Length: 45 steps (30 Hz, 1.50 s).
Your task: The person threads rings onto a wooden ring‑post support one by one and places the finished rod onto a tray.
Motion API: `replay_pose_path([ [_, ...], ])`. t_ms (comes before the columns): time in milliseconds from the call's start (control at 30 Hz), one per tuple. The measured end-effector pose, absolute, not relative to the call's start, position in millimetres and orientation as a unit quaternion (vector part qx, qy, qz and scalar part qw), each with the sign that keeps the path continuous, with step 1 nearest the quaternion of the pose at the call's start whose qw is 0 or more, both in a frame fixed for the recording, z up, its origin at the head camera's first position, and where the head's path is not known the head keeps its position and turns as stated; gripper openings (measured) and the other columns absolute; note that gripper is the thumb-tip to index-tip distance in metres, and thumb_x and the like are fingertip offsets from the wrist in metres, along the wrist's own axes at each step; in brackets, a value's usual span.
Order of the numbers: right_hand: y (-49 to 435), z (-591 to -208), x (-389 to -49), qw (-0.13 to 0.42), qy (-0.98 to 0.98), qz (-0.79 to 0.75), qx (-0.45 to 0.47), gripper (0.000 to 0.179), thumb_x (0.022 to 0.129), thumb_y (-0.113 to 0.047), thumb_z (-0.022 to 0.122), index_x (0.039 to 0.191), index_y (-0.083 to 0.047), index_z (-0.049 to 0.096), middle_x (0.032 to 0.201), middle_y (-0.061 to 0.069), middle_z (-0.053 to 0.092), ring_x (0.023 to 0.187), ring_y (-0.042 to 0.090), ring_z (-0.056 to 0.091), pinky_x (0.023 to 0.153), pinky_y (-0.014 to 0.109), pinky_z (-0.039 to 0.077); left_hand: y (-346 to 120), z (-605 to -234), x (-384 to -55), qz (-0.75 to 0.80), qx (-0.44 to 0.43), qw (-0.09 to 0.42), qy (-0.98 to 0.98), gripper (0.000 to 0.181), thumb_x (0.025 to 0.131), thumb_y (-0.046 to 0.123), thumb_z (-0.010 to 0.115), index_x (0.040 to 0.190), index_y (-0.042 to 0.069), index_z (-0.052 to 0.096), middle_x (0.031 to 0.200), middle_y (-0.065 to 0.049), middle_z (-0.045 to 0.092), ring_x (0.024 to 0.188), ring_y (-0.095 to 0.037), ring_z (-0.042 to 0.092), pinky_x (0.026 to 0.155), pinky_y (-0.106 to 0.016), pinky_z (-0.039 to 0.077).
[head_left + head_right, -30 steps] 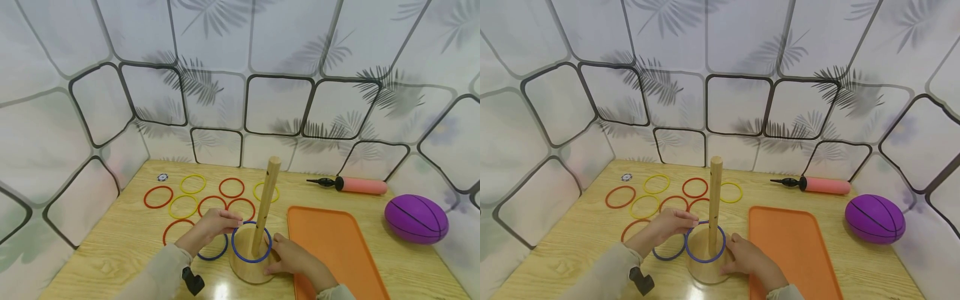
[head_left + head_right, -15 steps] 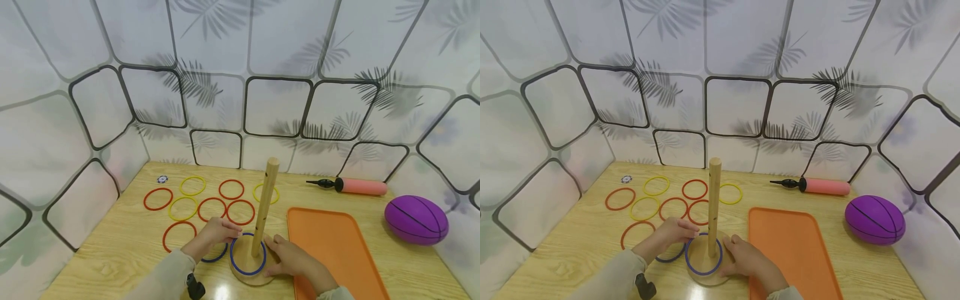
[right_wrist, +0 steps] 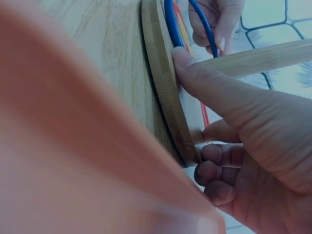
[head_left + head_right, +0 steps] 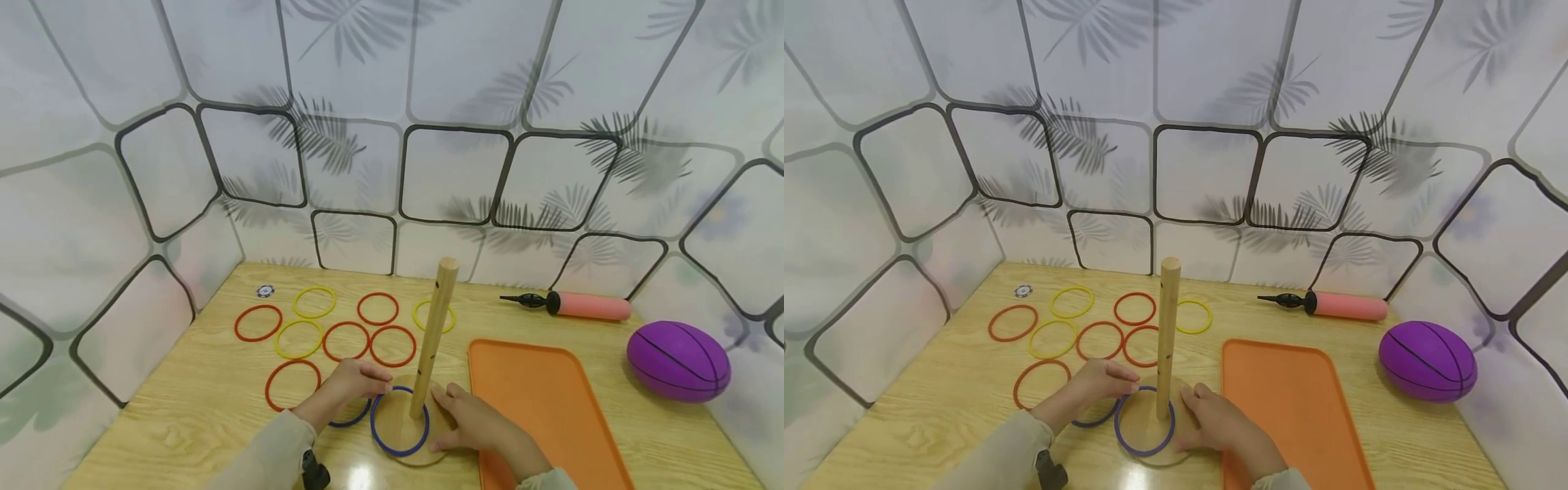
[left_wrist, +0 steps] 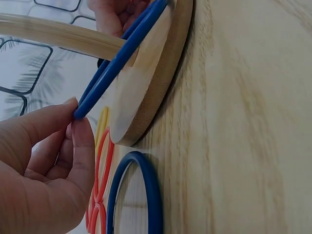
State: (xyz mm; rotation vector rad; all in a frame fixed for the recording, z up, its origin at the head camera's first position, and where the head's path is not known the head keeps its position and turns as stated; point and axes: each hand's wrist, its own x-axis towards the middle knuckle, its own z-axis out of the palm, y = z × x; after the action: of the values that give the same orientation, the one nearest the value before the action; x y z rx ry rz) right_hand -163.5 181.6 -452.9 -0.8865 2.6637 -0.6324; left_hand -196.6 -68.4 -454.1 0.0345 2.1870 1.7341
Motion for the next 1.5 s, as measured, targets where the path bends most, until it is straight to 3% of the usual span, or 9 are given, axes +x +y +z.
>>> replay_pose_path([
  [400,181,-453,-164,0.133,0.917,-0.223,-0.302,0.097,0.073,-0.053,0.075,0.142,0.004,0.037,0.089,-0.002,0.038,0.069,0.009,0.037,0.060,0.023,0.035,-75,-456,-195,0.649,0.028,0.159,0.744,0.023,0.080,-0.001,0.072,0.101,-0.011,0.068,0.090,-0.013,0.070,0.080,-0.021,0.069,0.073,-0.034,0.056],
  [600,181,-452,-165,0.138,0.916,-0.225,-0.303,0.097,0.073,-0.052,0.075,0.142,0.004,0.037,0.089,-0.002,0.038,0.068,0.009,0.036,0.060,0.023,0.035,-93,-457,-198,0.658,0.016,0.160,0.735,0.025,0.082,0.002,0.072,0.103,-0.010,0.067,0.096,-0.011,0.069,0.083,-0.019,0.068,0.076,-0.034,0.056],
  [767,183,-453,-165,0.138,0.916,-0.223,-0.303,0.096,0.073,-0.051,0.075,0.141,0.005,0.037,0.092,-0.001,0.039,0.071,0.010,0.038,0.062,0.024,0.036,-108,-459,-200,0.662,0.004,0.157,0.733,0.028,0.082,0.003,0.072,0.106,-0.010,0.066,0.104,-0.016,0.067,0.083,-0.016,0.067,0.077,-0.033,0.055],
  [1133,183,-455,-165,0.144,0.913,-0.229,-0.305,0.097,0.074,-0.052,0.074,0.142,0.005,0.035,0.091,-0.001,0.037,0.070,0.009,0.037,0.061,0.023,0.035,-144,-454,-198,0.642,-0.039,0.129,0.754,0.030,0.081,0.008,0.074,0.107,-0.007,0.068,0.096,-0.006,0.069,0.081,-0.013,0.065,0.075,-0.029,0.054],
  [1500,183,-454,-165,0.150,0.914,-0.231,-0.299,0.097,0.074,-0.052,0.074,0.142,0.005,0.035,0.091,-0.001,0.037,0.069,0.009,0.037,0.060,0.023,0.035,-211,-451,-205,0.644,-0.019,0.103,0.758,0.042,0.085,0.016,0.072,0.118,-0.009,0.061,0.104,-0.007,0.069,0.090,-0.009,0.064,0.083,-0.029,0.053],
])
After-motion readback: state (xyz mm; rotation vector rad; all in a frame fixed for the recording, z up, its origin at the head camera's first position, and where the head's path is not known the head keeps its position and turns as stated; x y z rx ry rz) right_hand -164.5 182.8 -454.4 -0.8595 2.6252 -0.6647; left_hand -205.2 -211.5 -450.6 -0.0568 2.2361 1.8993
